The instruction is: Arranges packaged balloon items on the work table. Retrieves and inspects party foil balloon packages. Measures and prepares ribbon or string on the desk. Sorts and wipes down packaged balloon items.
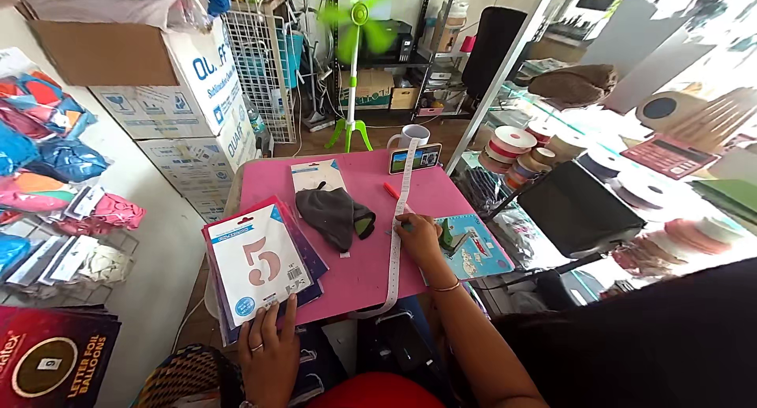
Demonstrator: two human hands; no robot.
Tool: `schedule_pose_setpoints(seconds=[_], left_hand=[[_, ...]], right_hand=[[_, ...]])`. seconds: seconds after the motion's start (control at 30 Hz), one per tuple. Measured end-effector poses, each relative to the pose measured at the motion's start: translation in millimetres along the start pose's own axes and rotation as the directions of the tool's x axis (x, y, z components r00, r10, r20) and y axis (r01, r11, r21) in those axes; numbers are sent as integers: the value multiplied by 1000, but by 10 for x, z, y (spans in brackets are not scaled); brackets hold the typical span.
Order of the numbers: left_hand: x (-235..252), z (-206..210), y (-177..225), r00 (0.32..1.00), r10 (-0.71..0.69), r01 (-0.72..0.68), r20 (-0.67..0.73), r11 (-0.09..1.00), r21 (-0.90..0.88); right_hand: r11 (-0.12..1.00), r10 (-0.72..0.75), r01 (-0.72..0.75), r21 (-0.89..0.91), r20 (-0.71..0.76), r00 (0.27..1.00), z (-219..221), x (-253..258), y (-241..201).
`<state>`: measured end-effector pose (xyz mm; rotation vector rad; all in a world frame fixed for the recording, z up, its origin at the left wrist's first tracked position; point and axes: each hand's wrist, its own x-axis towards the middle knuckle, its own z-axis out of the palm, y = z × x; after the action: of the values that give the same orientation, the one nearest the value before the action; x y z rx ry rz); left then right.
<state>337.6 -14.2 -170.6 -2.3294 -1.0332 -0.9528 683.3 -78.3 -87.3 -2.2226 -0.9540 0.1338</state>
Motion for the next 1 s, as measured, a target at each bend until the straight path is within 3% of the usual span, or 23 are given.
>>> schedule_pose_setpoints(seconds=[1.0], left_hand=[[-15, 7, -3, 1000, 10, -10, 5, 1000, 5]], right_hand=[[991, -104, 91, -99, -131, 986, 95, -71, 11]])
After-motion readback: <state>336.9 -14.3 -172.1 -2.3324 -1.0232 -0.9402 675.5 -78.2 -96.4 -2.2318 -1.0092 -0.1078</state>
